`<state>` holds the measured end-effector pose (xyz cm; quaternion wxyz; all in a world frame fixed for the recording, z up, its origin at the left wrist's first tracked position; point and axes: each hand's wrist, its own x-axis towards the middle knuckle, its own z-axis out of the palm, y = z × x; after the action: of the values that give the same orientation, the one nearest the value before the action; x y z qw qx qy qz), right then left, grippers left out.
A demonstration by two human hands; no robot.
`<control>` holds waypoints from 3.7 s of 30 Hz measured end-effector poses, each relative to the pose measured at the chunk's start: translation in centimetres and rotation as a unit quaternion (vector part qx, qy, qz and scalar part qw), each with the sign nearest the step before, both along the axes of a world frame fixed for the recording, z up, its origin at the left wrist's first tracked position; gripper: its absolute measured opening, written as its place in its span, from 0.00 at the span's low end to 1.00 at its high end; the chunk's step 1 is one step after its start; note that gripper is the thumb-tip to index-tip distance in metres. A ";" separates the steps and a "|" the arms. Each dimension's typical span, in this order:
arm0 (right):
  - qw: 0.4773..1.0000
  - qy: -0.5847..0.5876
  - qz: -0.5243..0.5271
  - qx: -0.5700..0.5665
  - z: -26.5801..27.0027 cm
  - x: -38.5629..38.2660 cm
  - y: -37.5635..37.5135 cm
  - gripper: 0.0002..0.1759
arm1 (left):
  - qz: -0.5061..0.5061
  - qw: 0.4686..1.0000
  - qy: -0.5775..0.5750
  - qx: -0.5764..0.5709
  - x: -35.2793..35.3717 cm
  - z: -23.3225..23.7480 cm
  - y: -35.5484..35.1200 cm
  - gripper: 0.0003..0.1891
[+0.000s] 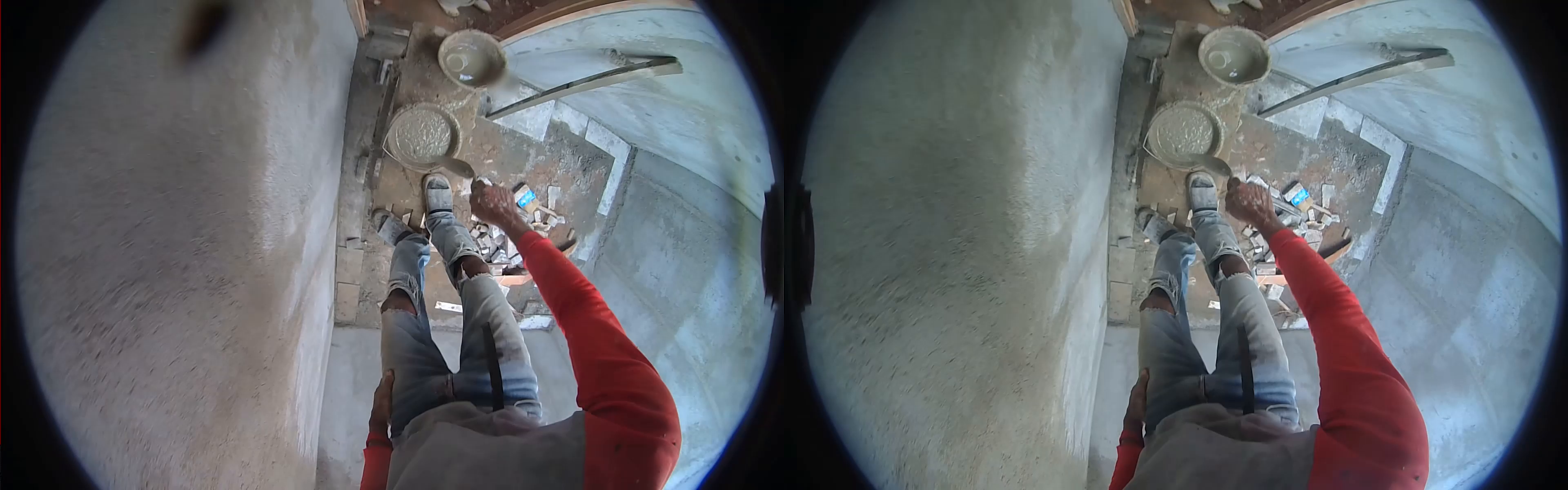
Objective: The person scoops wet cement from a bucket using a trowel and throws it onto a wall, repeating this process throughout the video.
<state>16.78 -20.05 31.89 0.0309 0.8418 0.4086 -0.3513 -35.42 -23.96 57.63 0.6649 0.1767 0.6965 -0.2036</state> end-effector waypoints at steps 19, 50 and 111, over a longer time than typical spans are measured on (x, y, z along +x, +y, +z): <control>0.921 0.287 -0.240 0.110 -21.2 2.0 4.9 0.25 | -0.095 0.986 0.080 0.115 3.3 -13.0 0.6 0.32; 0.397 -0.166 -0.437 0.790 70.8 -7.4 34.1 0.09 | 0.238 0.870 -0.123 0.414 -13.9 2.0 -3.6 0.44; 0.549 0.065 -0.370 0.747 67.6 3.7 25.4 0.21 | 0.141 0.949 -0.004 0.283 -10.3 3.7 4.5 0.17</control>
<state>20.49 5.33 99.47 -0.7678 0.6138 0.1777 0.0460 -45.76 -19.46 61.29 0.6122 0.2586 0.7407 0.0984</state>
